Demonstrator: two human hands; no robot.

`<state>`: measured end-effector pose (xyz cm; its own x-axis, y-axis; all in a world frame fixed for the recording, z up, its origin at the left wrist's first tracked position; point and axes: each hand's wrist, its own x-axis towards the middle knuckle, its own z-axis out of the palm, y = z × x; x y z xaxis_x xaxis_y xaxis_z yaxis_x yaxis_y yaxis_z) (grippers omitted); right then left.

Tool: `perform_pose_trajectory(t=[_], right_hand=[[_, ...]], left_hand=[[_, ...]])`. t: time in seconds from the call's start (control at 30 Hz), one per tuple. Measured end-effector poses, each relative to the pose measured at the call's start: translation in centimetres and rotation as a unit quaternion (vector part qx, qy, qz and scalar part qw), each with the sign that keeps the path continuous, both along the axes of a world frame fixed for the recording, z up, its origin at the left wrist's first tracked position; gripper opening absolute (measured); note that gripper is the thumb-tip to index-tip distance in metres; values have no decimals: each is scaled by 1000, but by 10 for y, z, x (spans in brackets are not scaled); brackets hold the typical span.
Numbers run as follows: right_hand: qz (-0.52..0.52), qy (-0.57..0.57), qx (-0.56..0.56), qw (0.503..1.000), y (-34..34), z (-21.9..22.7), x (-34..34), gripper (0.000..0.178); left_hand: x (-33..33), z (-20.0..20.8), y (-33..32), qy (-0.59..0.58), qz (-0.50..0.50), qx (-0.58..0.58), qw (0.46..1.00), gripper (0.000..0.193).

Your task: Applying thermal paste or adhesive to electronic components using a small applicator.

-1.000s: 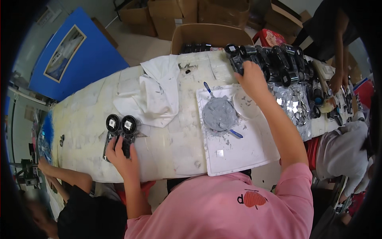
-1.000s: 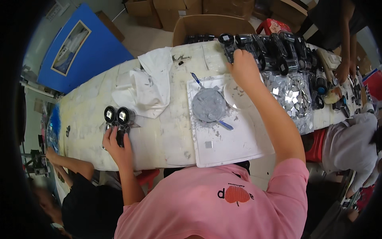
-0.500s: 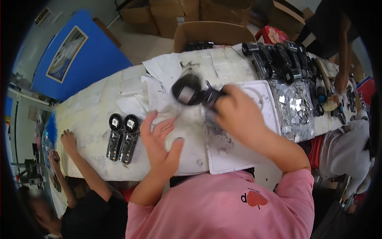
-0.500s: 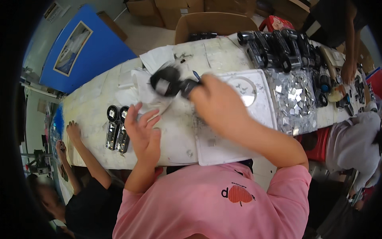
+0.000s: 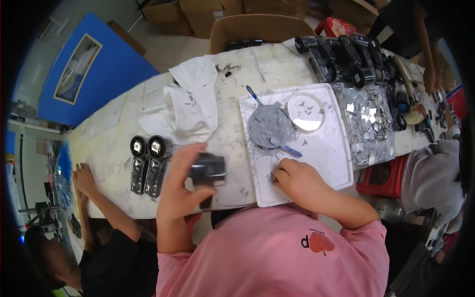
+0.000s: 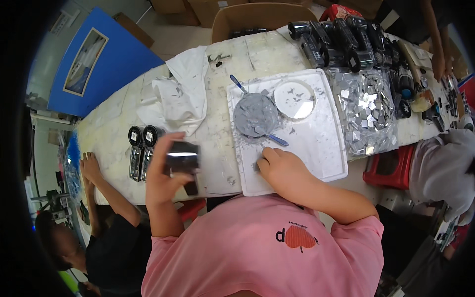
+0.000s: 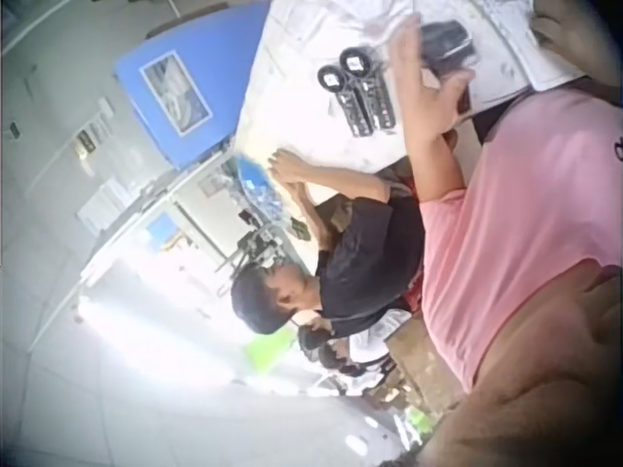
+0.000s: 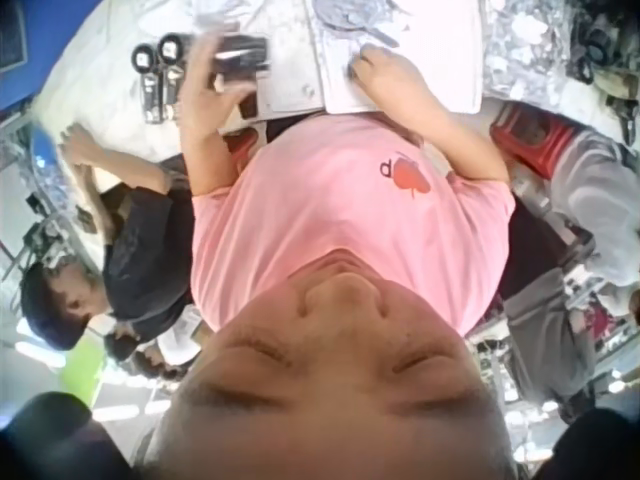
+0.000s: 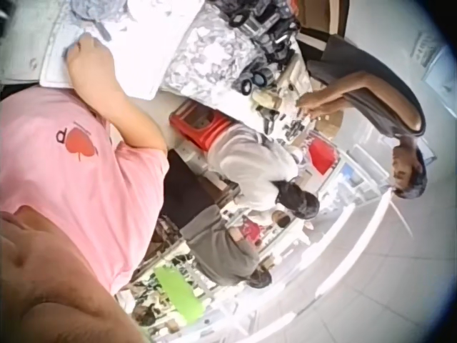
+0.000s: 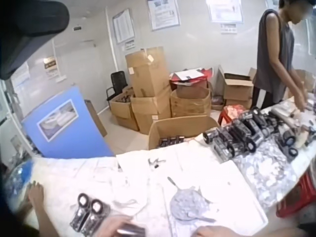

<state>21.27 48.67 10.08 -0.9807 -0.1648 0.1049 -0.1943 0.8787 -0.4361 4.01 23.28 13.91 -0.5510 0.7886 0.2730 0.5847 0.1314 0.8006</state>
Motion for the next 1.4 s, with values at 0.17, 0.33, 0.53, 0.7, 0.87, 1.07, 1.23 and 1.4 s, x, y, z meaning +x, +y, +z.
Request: perform_pose_trajectory(t=[0.17,0.33,0.53,0.7,0.87,1.07,1.23,1.4], right_hand=[[-37,-20,-61,997,-9,0,-4,15],[-54,10,-198,979,-9,18,-29,10],[8,37,-282,959,-37,12,-72,6],[64,27,-104,992,-42,13,-74,9],[32,75,-117,990,-32,19,-50,18],[-187,90,13,978,15,9,-15,32],[-177,81,55,979,26,-12,-5,24],[-178,191,65,963,22,-7,-5,23]], left_hand=[[29,-22,17,166,-11,-171,971,63],[42,-51,8,86,93,-82,989,42],[47,-56,1,53,137,-3,989,27],[46,-52,3,90,135,7,987,26],[46,-50,5,111,119,-20,986,32],[45,-53,12,100,150,15,983,31],[39,-55,26,116,157,19,981,29],[40,-58,27,124,166,23,978,27]])
